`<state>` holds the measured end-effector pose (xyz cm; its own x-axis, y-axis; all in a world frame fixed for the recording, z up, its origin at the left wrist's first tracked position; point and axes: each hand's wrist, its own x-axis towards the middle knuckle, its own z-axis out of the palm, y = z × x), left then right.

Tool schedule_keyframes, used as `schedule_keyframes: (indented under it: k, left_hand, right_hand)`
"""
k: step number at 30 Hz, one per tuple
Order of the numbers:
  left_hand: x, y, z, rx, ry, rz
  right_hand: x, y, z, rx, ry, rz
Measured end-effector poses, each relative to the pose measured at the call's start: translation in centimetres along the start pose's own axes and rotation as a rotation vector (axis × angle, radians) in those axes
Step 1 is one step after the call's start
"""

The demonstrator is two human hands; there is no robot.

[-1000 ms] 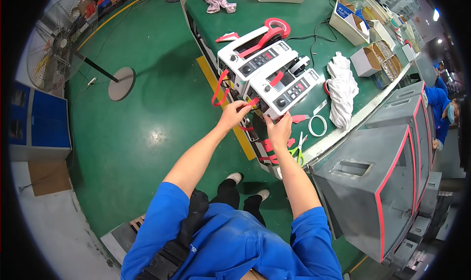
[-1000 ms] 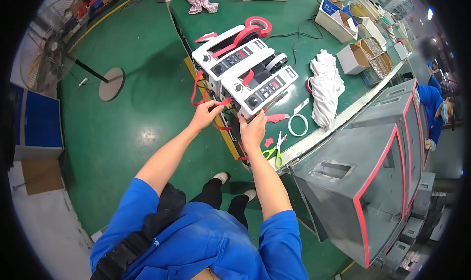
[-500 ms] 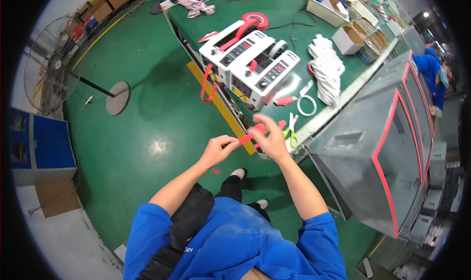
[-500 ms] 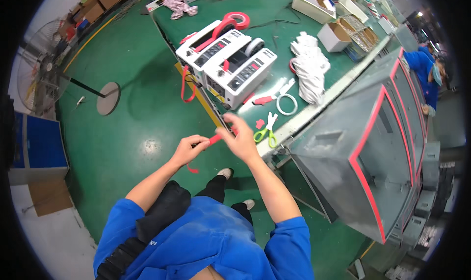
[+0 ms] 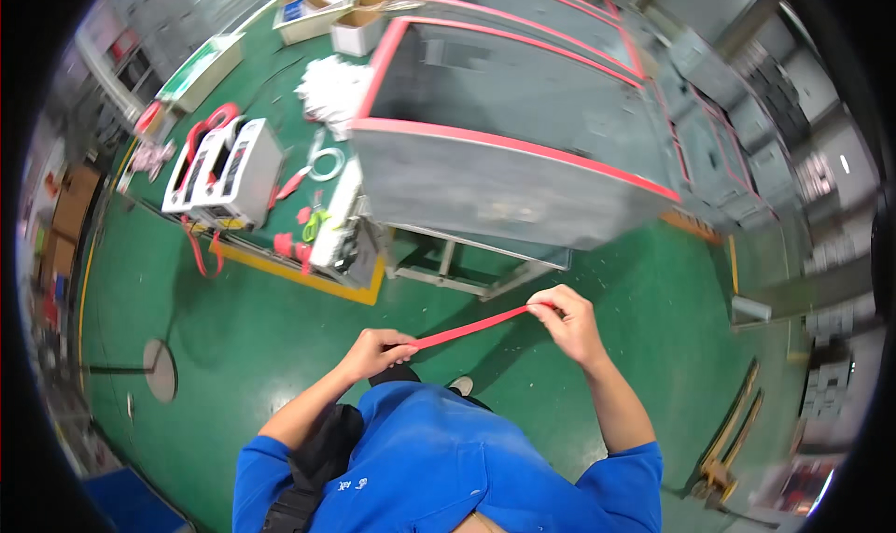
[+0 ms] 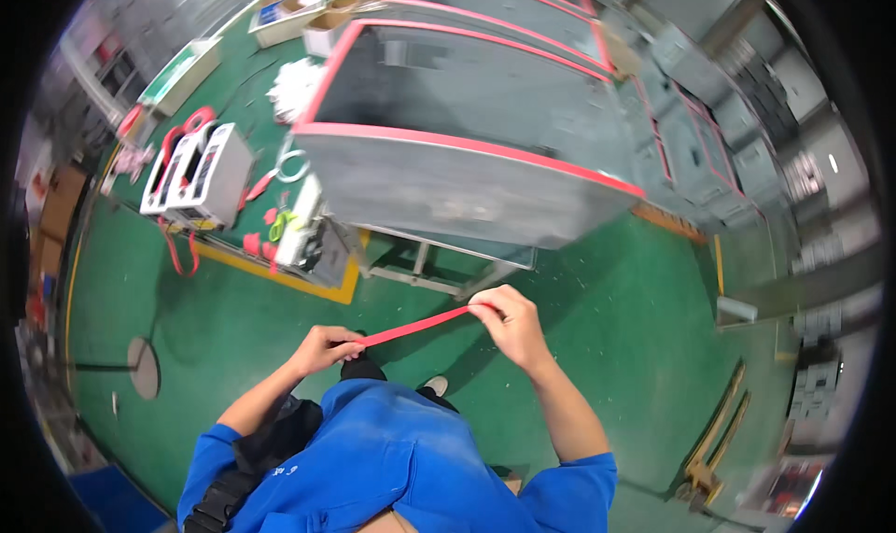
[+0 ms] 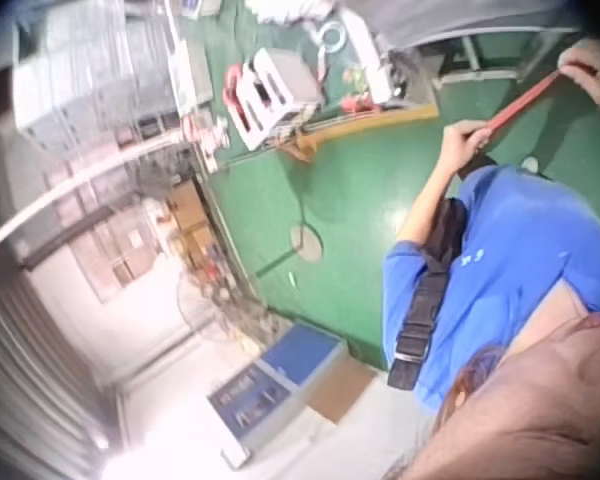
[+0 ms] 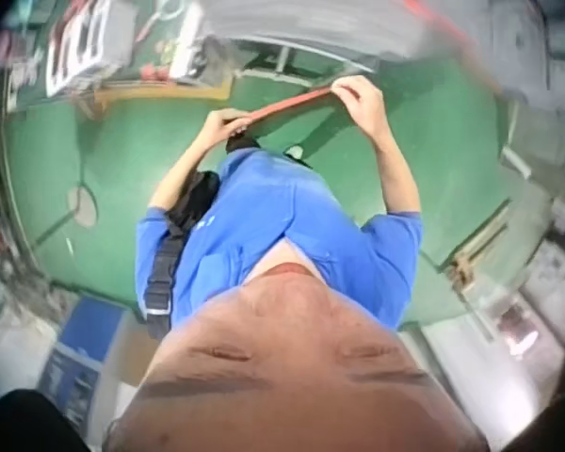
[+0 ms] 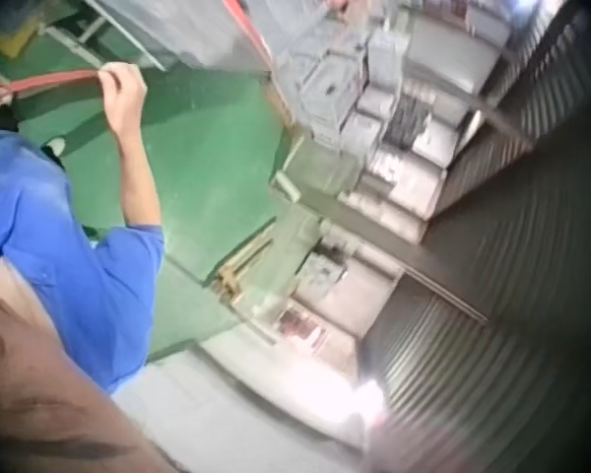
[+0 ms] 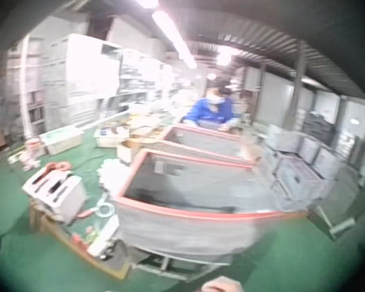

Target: The person is applying red tape to the edges of metal enclosures and refilling tape dispensers on a factory assembly floor.

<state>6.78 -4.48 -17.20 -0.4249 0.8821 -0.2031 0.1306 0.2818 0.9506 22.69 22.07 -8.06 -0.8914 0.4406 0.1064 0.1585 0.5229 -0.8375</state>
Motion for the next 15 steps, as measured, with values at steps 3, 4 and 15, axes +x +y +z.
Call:
schedule_keyframes:
  k: [3, 4, 15]
  left_hand:
    - [2.3, 2.1, 4.0, -0.049, -0.061, -0.041]
    - [3.1, 3.3, 5.2, -0.029, -0.071, -0.038]
    - [11.6, 13.0, 11.2, -0.089, 0.289, -0.015]
  right_hand:
    - [-3.5, 2.7, -7.2, 0.019, 0.181, 0.096]
    - [-4.5, 2.8, -9.4, -0.002, 0.194, 0.135]
    - [1.1, 8.4, -24.4, 0.269, 0.135, 0.092]
